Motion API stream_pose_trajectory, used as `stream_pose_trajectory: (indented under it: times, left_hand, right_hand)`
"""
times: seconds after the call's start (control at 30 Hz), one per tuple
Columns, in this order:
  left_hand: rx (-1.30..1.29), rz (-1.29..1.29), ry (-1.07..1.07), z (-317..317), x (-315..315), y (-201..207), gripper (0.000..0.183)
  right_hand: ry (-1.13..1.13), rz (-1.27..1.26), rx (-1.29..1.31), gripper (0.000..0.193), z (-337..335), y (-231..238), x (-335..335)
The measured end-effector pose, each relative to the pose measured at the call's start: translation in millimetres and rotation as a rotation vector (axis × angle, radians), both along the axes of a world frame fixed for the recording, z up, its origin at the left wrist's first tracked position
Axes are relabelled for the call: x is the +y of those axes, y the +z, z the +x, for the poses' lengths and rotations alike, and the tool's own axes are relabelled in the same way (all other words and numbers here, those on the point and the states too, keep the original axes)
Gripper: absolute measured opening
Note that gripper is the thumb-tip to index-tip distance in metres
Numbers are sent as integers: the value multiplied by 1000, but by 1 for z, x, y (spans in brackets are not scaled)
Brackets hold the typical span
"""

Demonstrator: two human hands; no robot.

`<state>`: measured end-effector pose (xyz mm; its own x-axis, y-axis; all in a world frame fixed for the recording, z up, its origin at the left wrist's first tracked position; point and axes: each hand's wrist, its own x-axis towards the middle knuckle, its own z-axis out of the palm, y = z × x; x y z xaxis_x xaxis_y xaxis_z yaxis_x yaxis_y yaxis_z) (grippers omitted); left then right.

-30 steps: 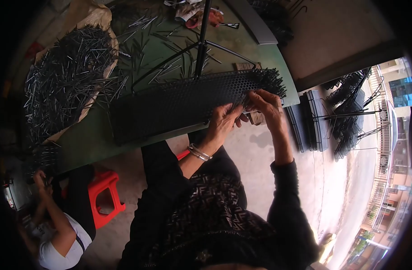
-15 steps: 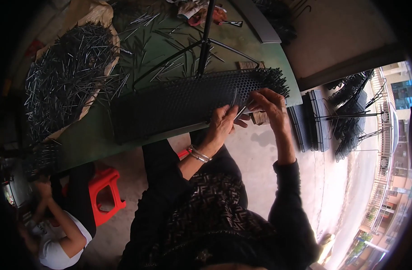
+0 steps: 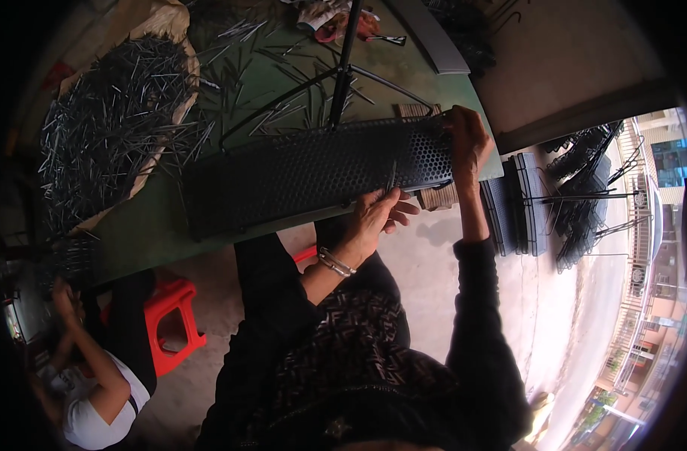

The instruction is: Manually inserting metal spikes into a wire mesh grid.

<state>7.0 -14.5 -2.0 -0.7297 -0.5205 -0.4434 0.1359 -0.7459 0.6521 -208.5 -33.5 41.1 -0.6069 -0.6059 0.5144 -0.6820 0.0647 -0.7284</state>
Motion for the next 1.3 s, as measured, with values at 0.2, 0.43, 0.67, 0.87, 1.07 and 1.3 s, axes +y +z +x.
stream_pose_trajectory:
  times: [0.2,0.43,0.67,0.87,1.07,1.3]
  left_hand:
    - [13,0,-3,0,-1,0,27]
    - [37,9,37,-2,1,-2,29]
    - [18,31,40,-1,3,3,29]
    - [40,-20,20,0,1,0,30]
    - [92,-36,56,-1,2,1,30]
    - [28,21,41,-2,4,13,30]
  right_hand:
    - [23,20,214,17,-5,-3,0]
    - [15,51,202,17,-3,0,-1]
    - [7,113,155,17,-2,6,1]
    - [107,109,132,18,-3,9,-4]
    - [78,189,146,15,-2,13,-2]
    - [-36,337,265,20,1,5,-5]
